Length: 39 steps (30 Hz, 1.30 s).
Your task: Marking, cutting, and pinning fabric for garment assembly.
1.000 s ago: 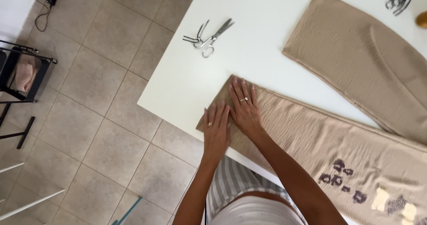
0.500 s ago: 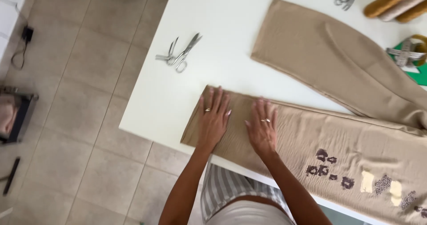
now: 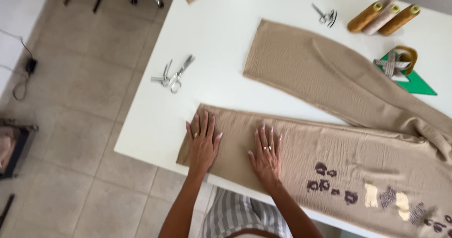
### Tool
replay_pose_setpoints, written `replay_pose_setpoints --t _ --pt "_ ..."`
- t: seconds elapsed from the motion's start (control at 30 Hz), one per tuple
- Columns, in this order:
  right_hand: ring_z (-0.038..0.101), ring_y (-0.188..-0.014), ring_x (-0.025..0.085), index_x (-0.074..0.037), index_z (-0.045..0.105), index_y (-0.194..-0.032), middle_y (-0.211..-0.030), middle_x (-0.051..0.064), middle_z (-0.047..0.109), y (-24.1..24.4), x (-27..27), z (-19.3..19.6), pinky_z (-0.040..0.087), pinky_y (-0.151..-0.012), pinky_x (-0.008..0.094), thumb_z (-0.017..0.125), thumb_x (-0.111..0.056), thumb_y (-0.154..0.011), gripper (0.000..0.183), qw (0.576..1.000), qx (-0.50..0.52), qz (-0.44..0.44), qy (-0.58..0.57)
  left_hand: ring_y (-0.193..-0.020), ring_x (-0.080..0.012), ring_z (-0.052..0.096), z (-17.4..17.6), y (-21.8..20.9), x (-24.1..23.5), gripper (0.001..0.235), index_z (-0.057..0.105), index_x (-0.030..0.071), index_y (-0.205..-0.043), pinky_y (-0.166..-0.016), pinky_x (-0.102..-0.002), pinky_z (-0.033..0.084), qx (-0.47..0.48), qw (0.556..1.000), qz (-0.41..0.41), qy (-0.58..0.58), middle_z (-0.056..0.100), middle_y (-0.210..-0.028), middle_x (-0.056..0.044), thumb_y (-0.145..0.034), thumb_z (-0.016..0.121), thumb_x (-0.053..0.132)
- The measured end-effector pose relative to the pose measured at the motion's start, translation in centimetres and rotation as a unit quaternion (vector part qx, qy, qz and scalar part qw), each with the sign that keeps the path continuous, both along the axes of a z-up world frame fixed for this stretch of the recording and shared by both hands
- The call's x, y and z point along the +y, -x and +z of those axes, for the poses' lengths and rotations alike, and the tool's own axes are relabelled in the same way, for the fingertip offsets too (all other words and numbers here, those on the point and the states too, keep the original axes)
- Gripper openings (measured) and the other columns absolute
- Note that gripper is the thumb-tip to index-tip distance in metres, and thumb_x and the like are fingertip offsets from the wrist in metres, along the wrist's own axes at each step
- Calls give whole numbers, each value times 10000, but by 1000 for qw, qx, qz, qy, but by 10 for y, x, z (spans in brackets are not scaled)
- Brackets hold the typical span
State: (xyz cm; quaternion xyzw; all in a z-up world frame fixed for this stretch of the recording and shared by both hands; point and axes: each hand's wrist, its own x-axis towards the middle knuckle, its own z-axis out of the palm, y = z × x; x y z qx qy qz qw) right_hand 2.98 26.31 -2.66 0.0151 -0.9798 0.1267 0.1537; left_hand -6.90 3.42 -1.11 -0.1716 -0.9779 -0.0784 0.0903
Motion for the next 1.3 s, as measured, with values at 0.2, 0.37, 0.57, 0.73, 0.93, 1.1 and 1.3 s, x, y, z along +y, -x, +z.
replay_pose_setpoints --t 0.2,0.37,0.57,0.73,0.93,1.1,1.3 --pt "164 -1708 362 -81 270 -1731 -1818 143 247 17 -6 71 104 -1396 588 370 -395 -1174 648 998 16 -3 67 -1665 -327 296 48 122 10 586 354 98 -1712 -1374 -557 171 36 991 -68 -111 337 -1791 -127 -1183 397 347" --pt "166 -1707 328 -62 292 -1715 -1806 147 272 50 -21 90 92 -1392 545 427 -324 -1144 642 991 18 -55 118 -1636 -386 339 18 336 22 579 473 59 -1648 -1318 -590 271 106 982 -139 -77 383 -1762 -166 -1130 550 306" --pt "107 -1713 354 -51 203 -1728 -1816 172 184 125 -66 49 80 -1373 612 536 -220 -1035 787 980 41 -131 142 -1615 -404 343 -35 508 49 734 436 62 -1661 -1295 -661 204 98 992 -82 -19 420 -1735 -185 -1069 616 456" --pt "199 -1704 342 -111 306 -1716 -1813 115 284 186 -89 64 170 -1370 549 452 -295 -1123 638 979 17 -111 169 -1531 -367 452 -22 444 63 779 266 111 -1735 -1245 -745 227 26 996 -76 24 505 -1637 -223 -1107 450 534" --pt "339 -1653 349 -98 443 -1649 -1751 118 420 282 -87 80 315 -1327 519 527 -305 -1123 572 979 20 -93 182 -974 -308 649 4 483 41 138 657 158 -1135 -908 -510 456 -2 985 -79 -153 669 -1026 -78 -1021 595 111" --pt "405 -1609 314 -148 470 -1653 -1688 39 518 390 -100 43 279 -1333 522 571 -338 -1098 595 998 55 1 38 -1248 -388 614 -51 637 61 526 640 150 -1403 -1008 -582 528 -60 954 -131 -262 643 -1336 -93 -968 775 412" --pt "371 -1605 320 -208 460 -1671 -1658 19 534 417 -117 -1 180 -1326 616 586 -458 -1055 676 1000 -9 -5 -16 -1304 -410 587 -32 658 92 698 623 199 -1345 -1008 -707 489 -231 956 -133 -122 625 -1291 -79 -824 884 582"
